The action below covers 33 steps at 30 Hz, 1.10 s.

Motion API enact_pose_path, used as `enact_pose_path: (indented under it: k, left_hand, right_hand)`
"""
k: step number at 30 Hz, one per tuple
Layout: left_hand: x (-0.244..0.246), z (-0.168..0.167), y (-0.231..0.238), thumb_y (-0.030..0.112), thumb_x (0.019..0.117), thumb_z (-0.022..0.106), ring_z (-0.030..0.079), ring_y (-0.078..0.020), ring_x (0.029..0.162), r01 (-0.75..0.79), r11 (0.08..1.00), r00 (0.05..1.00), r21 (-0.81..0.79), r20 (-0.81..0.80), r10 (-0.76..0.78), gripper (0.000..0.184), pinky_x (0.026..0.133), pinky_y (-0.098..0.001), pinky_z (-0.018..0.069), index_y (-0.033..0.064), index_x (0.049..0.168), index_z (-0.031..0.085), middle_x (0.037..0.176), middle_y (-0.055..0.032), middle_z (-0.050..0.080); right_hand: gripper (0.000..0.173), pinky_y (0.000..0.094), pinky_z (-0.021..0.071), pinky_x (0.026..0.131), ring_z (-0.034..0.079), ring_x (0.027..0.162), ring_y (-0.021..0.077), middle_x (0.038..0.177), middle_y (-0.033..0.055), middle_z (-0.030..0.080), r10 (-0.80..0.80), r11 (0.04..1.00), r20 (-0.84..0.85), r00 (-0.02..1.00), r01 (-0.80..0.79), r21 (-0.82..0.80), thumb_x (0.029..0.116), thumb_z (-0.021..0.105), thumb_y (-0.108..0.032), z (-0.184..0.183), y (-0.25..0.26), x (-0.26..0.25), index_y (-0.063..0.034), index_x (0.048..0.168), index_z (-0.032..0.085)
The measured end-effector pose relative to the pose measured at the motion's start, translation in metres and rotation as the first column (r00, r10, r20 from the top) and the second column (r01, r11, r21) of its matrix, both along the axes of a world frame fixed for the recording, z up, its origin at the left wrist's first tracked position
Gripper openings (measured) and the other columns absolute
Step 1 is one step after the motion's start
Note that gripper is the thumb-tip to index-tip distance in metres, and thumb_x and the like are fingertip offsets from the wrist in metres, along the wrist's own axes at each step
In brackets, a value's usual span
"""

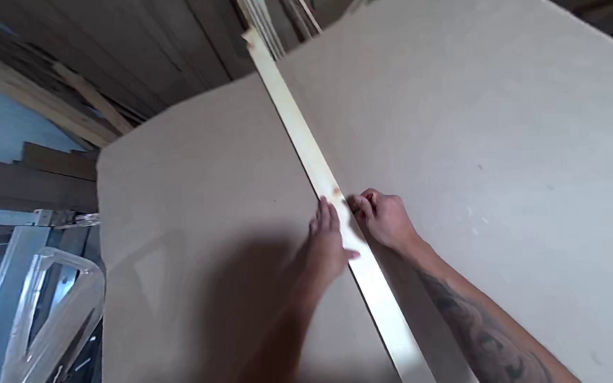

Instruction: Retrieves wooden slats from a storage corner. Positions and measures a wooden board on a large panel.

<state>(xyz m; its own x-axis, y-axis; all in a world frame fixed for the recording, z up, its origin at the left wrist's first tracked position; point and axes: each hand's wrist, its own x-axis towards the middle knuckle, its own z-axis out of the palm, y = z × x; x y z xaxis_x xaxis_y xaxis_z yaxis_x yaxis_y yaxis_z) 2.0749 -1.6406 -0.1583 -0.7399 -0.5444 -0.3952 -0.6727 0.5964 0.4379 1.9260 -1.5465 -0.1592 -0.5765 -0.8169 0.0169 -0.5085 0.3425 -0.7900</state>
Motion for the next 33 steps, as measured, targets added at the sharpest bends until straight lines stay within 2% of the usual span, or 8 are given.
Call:
enact_pose_path:
  k: [5,8,12,18,22,25,29,33]
  left_hand:
    - [-0.008,0.012,-0.006,0.044,0.0771,0.087,-0.001,-0.0284,0.16,0.034,0.997,0.994,0.064,0.105,-0.041,0.124,0.129,-0.0513,0.0075,0.0014,0.164,0.01,0.173,-0.0149,-0.005]
    - [-0.009,0.004,-0.006,0.042,0.0722,0.091,0.001,-0.0289,0.16,0.021,0.999,0.997,0.044,0.073,-0.024,0.127,0.128,-0.0511,0.0103,0.0001,0.164,0.014,0.173,-0.0148,-0.005]
    - [-0.01,-0.004,-0.007,0.042,0.072,0.089,-0.001,-0.0287,0.16,0.013,0.997,0.998,0.071,0.06,-0.017,0.128,0.128,-0.0488,0.0081,-0.0011,0.164,0.012,0.173,-0.0149,-0.008]
    - [-0.003,-0.011,-0.004,0.035,0.0694,0.092,0.016,-0.0318,0.158,-0.041,0.999,0.992,0.022,-0.115,0.043,0.119,0.127,-0.0477,0.0189,-0.0031,0.16,0.025,0.172,-0.0165,0.008]
    - [0.0,-0.014,0.0,0.033,0.0743,0.089,0.021,-0.0311,0.157,-0.066,0.997,0.982,0.036,-0.177,0.071,0.109,0.125,-0.0461,0.0243,-0.0041,0.158,0.031,0.172,-0.0165,0.012]
    - [0.003,-0.017,-0.001,0.033,0.071,0.091,0.021,-0.032,0.157,-0.071,0.997,0.972,0.037,-0.222,0.078,0.11,0.126,-0.0463,0.0231,-0.0038,0.157,0.033,0.171,-0.0186,0.016]
    - [0.004,-0.017,-0.003,0.032,0.0683,0.092,0.021,-0.032,0.157,-0.065,0.997,0.973,0.039,-0.221,0.072,0.115,0.126,-0.0485,0.0211,-0.0032,0.159,0.03,0.17,-0.0178,0.02]
    - [0.005,-0.016,-0.003,0.034,0.0715,0.091,0.024,-0.0333,0.156,-0.078,0.995,0.97,0.059,-0.225,0.09,0.112,0.125,-0.0472,0.0243,-0.0043,0.158,0.031,0.17,-0.0182,0.019]
  right_hand:
    - [0.028,0.0324,0.0536,0.057,0.064,0.062,0.0084,0.079,-0.0039,0.074,-0.089,0.966,0.078,0.993,0.105,-0.235,0.1089,0.051,-0.032,-0.019,-0.122,-0.05,-0.0151,0.104,0.073]
    - [0.03,0.0319,0.0529,0.059,0.064,0.063,0.0085,0.084,-0.0037,0.075,-0.112,0.956,0.076,0.991,0.128,-0.264,0.1098,0.049,-0.032,-0.033,-0.164,-0.065,-0.0142,0.107,0.073]
    - [0.034,0.036,0.059,0.074,0.07,0.077,0.0093,0.092,-0.002,0.077,-0.065,0.969,-0.012,0.998,0.06,-0.24,0.1106,0.045,-0.03,-0.04,-0.235,-0.094,-0.0123,0.116,0.073]
    - [0.037,0.0449,0.0552,0.077,0.067,0.079,0.0196,0.087,0.0071,0.071,-0.053,0.989,-0.014,0.998,0.05,-0.137,0.1107,0.042,-0.029,-0.034,-0.361,-0.148,-0.0133,0.12,0.074]
    - [0.038,0.0553,0.0527,0.092,0.069,0.105,0.0312,0.111,0.0154,0.072,-0.043,0.999,-0.137,0.99,0.045,0.009,0.1101,0.04,-0.027,-0.019,-0.422,-0.168,-0.013,0.13,0.07]
    - [0.042,0.0615,0.0489,0.1,0.064,0.119,0.0397,0.124,0.0226,0.068,-0.067,0.99,-0.224,0.972,0.093,0.106,0.1107,0.037,-0.03,-0.012,-0.453,-0.173,-0.0061,0.133,0.065]
    - [0.04,0.0634,0.0494,0.098,0.064,0.117,0.0447,0.123,0.0272,0.066,0.004,0.981,-0.355,0.935,0.066,0.183,0.1099,0.039,-0.026,-0.009,-0.472,-0.183,0.0007,0.128,0.063]
    - [0.035,0.0652,0.0494,0.096,0.066,0.114,0.0433,0.12,0.0253,0.069,0.089,0.981,-0.42,0.903,-0.006,0.195,0.1085,0.043,-0.021,-0.003,-0.448,-0.182,-0.0037,0.126,0.068]
